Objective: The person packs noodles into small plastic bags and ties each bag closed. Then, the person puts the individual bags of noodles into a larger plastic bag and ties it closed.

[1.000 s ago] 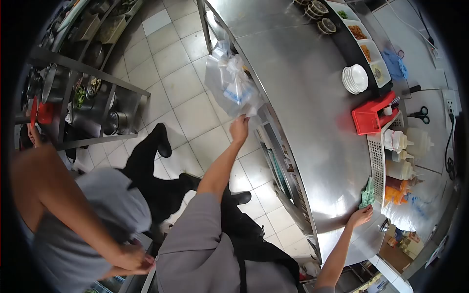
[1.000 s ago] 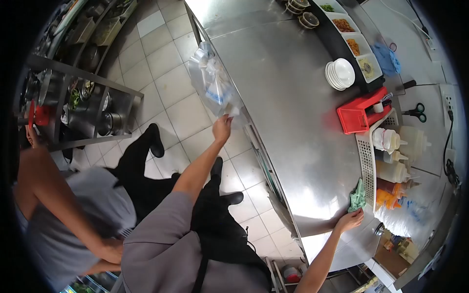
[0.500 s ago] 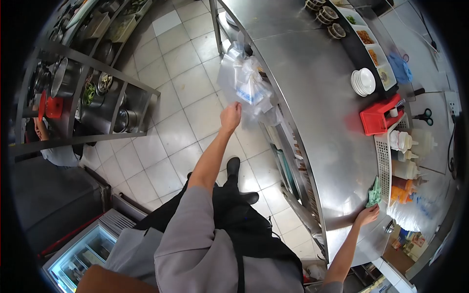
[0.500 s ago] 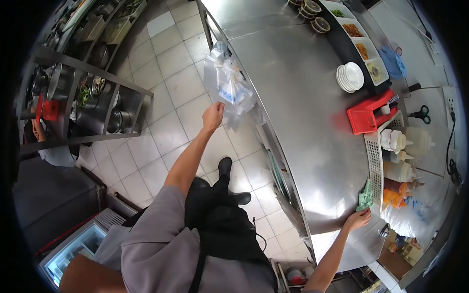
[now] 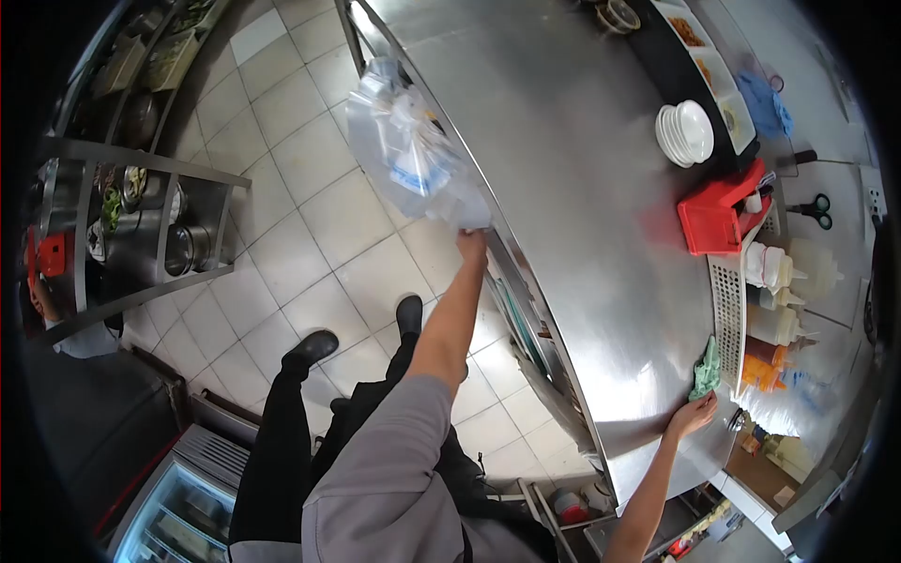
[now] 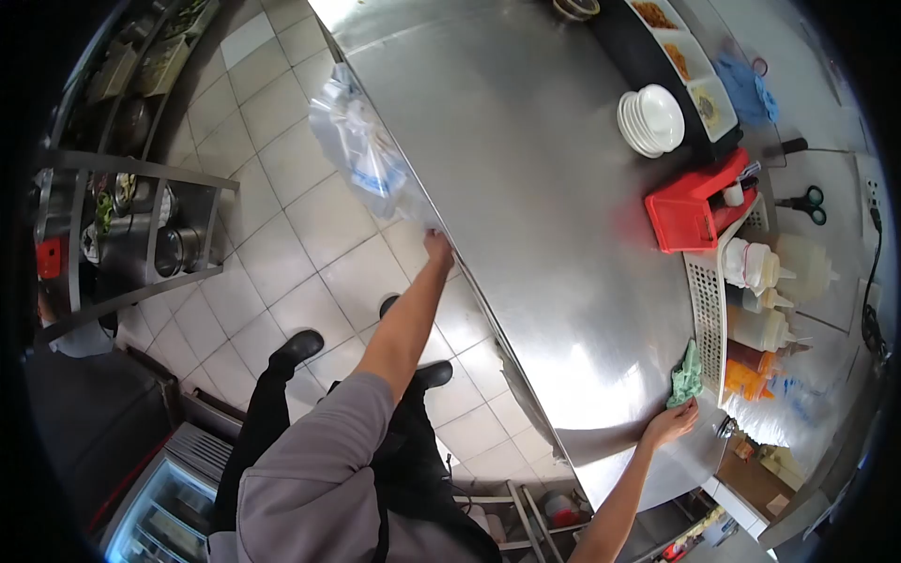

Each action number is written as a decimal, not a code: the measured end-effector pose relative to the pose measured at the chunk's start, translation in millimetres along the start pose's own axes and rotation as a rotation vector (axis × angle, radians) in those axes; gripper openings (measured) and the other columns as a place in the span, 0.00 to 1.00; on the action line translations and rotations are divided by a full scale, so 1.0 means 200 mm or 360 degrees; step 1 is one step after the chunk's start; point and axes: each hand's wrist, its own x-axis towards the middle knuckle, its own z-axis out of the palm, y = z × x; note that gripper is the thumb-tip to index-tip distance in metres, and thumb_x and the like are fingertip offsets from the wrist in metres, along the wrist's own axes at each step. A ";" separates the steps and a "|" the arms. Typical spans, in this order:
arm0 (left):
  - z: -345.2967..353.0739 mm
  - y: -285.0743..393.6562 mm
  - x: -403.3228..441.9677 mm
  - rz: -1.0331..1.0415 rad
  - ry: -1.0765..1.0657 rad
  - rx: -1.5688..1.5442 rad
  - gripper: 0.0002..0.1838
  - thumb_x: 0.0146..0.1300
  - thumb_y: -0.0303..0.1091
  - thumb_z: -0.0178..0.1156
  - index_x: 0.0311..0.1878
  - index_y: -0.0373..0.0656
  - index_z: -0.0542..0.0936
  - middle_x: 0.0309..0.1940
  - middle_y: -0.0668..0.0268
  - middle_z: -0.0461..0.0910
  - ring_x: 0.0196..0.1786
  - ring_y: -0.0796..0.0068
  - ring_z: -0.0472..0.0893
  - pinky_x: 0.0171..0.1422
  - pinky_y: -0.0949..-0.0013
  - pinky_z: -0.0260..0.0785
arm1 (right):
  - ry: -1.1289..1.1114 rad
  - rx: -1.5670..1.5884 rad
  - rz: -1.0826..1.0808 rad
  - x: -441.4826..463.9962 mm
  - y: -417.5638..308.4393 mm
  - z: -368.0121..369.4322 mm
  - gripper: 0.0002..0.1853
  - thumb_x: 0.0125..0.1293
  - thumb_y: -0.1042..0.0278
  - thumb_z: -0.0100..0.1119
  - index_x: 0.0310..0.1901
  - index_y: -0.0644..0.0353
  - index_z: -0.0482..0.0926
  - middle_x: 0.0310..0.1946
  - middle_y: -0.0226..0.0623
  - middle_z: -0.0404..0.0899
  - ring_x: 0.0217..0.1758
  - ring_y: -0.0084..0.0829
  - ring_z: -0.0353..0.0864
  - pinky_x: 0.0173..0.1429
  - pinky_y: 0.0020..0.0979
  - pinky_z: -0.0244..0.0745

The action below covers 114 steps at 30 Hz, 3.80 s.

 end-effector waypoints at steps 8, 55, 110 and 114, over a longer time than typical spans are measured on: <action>-0.07 0.36 -0.03 -0.0670 -0.0290 0.0534 0.15 0.51 0.33 0.66 0.40 0.38 0.75 0.32 0.66 0.77 0.28 0.76 0.75 0.26 0.70 0.65 | 0.0099 0.0039 -0.0103 -0.01 0.02 0.02 0.15 0.68 0.62 0.44 0.45 0.63 0.76 0.41 0.45 0.76 0.45 0.46 0.73 0.49 0.41 0.64; -1.22 0.65 -2.38 0.1181 -0.2468 0.1554 0.15 0.61 0.42 0.58 0.27 0.39 0.77 0.21 0.59 0.74 0.23 0.65 0.73 0.30 0.65 0.65 | -0.1293 0.2184 0.0783 -1.52 0.80 -0.89 0.12 0.66 0.65 0.52 0.44 0.65 0.75 0.27 0.29 0.76 0.28 0.15 0.73 0.29 0.20 0.69; -0.62 -2.22 -6.13 -0.2526 -0.3340 0.2636 0.33 0.63 0.54 0.43 0.62 0.35 0.64 0.57 0.52 0.69 0.54 0.59 0.74 0.60 0.62 0.65 | -0.0333 0.2281 0.2632 -1.76 4.70 -1.21 0.33 0.59 0.35 0.52 0.47 0.63 0.79 0.38 0.37 0.79 0.33 0.25 0.76 0.34 0.31 0.75; -0.51 -2.65 -6.40 -0.1560 -0.3977 0.2984 0.19 0.65 0.34 0.55 0.54 0.33 0.72 0.46 0.61 0.78 0.48 0.75 0.77 0.55 0.69 0.68 | -0.0430 0.2119 0.2590 -1.71 4.97 -1.14 0.32 0.59 0.35 0.52 0.42 0.62 0.81 0.33 0.35 0.80 0.29 0.22 0.73 0.32 0.27 0.72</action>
